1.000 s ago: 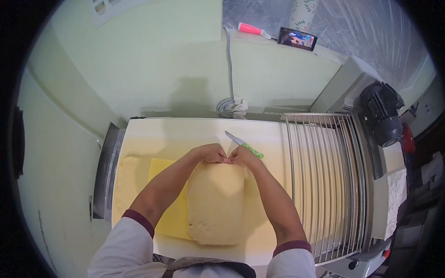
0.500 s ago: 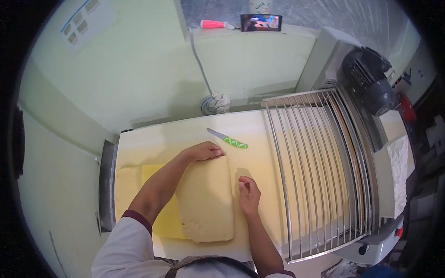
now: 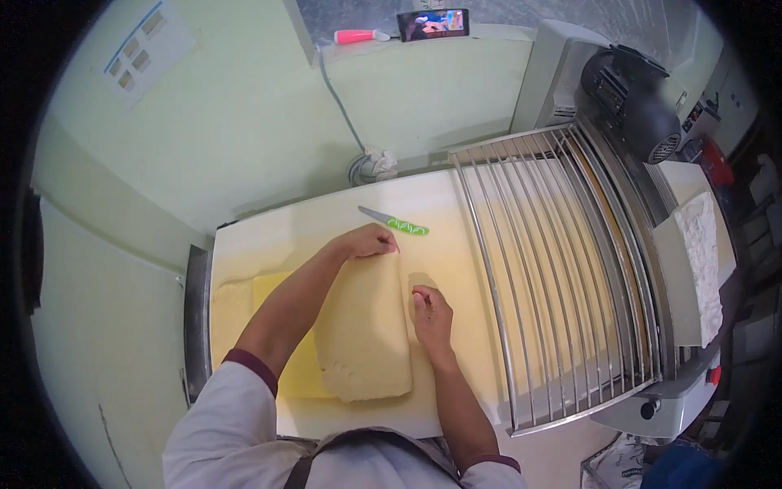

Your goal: The person folds dough over a butter block and seals the edges by hand, then rolls and flattens the dough using an electric dough sheeter. Afterwards, the person folds the laminated dough sheet, trims dough sections with a knife, and presses the seams together.

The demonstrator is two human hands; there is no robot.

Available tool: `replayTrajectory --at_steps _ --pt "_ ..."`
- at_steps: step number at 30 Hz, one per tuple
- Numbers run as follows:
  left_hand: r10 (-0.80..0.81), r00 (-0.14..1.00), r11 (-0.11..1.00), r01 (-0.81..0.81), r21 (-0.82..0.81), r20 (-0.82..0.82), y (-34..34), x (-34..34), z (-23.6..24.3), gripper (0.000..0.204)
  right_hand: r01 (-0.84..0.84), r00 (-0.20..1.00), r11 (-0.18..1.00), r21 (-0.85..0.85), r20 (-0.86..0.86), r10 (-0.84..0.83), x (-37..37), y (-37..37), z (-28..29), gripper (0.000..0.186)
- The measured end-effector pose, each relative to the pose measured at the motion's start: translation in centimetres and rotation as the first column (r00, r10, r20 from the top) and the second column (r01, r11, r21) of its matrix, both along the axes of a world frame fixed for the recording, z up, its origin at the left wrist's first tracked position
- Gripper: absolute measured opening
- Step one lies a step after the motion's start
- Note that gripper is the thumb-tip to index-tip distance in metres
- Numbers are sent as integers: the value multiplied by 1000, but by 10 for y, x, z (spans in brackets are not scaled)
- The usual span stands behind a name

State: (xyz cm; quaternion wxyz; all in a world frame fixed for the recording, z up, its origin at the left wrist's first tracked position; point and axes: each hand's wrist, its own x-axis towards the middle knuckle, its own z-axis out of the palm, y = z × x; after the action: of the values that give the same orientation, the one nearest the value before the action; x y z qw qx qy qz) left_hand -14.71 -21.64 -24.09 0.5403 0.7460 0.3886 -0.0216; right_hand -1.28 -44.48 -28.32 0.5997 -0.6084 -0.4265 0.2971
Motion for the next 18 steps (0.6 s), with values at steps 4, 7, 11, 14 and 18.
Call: replayTrajectory --at_steps 4,7,11,14,18 --pt "-29 998 946 11 325 53 -13 -2 2 20 -40 991 997 -66 -131 32 1 -27 17 16" --pt "33 991 785 -105 611 128 -54 -30 6 21 -2 999 994 -110 -38 -2 -7 -66 42 19" --pt "85 909 418 -404 814 407 -130 -100 29 25 -358 752 931 -68 569 332 -41 -100 80 37" --pt "433 722 565 -684 462 540 -199 -160 43 24 -580 453 796 -172 745 490 -76 -109 96 46" --pt "754 501 613 -769 -182 424 -281 -205 44 25 -639 287 746 -186 842 456 -92 -111 93 47"
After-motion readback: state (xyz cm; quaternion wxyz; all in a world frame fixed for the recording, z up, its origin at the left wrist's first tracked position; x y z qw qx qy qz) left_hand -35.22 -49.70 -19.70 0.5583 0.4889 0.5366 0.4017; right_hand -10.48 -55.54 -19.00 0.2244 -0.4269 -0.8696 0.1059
